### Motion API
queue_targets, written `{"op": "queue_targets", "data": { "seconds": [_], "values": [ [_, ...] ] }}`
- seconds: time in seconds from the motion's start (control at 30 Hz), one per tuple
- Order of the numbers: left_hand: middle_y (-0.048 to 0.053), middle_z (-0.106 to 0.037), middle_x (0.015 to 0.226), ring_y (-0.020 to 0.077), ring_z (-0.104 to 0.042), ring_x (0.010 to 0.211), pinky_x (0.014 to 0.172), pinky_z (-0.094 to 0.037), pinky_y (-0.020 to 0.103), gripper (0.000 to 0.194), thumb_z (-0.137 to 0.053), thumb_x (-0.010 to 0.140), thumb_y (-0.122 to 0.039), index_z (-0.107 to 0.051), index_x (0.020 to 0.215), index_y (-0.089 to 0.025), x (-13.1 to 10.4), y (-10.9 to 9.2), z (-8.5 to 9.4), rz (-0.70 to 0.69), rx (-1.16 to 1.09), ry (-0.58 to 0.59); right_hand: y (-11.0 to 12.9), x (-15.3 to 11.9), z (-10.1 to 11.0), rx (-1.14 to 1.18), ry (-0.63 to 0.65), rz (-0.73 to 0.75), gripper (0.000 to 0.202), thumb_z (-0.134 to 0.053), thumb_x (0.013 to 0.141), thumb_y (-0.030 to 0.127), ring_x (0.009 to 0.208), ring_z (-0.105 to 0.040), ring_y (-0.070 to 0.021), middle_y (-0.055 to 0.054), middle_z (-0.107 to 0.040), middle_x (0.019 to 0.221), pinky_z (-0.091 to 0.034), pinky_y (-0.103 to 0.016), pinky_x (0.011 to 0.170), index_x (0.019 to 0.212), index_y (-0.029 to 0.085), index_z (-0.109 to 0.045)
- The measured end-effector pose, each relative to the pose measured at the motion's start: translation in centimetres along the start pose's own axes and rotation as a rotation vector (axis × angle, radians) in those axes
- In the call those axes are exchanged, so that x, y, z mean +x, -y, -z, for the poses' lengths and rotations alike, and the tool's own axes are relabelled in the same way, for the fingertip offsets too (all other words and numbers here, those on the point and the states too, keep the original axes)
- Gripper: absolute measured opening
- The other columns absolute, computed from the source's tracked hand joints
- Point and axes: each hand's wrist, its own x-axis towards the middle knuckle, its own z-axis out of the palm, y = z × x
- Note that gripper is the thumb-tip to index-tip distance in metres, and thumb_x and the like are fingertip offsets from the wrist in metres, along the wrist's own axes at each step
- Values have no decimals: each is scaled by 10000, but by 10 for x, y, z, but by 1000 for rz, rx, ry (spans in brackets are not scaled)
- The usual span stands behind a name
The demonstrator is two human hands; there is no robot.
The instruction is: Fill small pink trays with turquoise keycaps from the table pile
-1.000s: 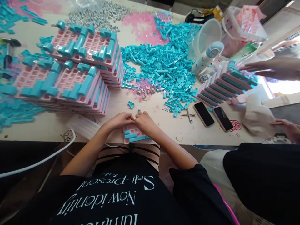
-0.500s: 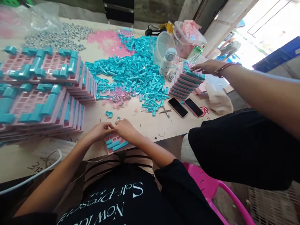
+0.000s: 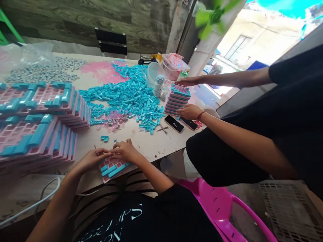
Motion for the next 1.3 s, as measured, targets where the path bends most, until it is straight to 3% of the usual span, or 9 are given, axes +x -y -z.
{"op": "queue_targets", "data": {
  "seconds": [0.27,0.4,0.5,0.7,0.93,1.07,1.3],
  "values": [
    [57,-697,784,204,-600,740,691,-435,279,413,-601,677,-530,-697,799,-147,-8,-3,0,-39,-51,-25,12,8,13,-85,112,53,157,-575,865,327,976,-528,-196,-48,-671,993,-217,-355,786,923,223,-676],
    [51,-691,765,184,-593,725,663,-426,261,379,-574,710,-482,-696,785,-131,-7,3,-4,-52,-131,-185,5,21,12,-53,165,49,106,-606,842,316,1121,-480,-235,-23,-687,1049,-210,-377,815,863,252,-688],
    [52,-691,789,170,-586,723,646,-410,250,382,-568,733,-472,-701,837,-130,-10,9,-8,-30,-145,-297,2,20,6,-11,135,-14,113,-610,836,357,1210,-441,-235,8,-682,1087,-189,-397,857,895,304,-691],
    [6,-623,614,134,-509,578,524,-326,234,414,-598,711,-536,-717,893,-183,-17,13,-13,-22,9,-240,4,7,-7,39,36,-132,140,-614,834,345,1196,-474,-212,11,-688,1070,-217,-383,871,949,325,-691],
    [54,-692,810,162,-579,729,639,-387,244,361,-529,789,-454,-709,881,-155,-23,10,-8,-48,21,-384,-8,20,7,131,67,-86,177,-579,858,339,1151,-477,-249,-27,-646,1162,-214,-420,877,994,310,-689],
    [44,-678,775,157,-555,693,611,-366,247,331,-553,778,-453,-716,889,-187,-30,-1,-5,9,134,-367,-17,34,17,86,-44,-126,215,-512,897,307,1017,-523,-228,-60,-669,1065,-235,-386,827,1012,255,-685],
    [40,-644,698,162,-528,639,568,-315,254,383,-617,694,-563,-728,842,-228,-22,-26,-8,148,296,-245,-19,43,4,-24,80,-63,185,-543,851,244,933,-508,-238,-86,-640,956,-243,-372,791,942,205,-700]
  ]
}}
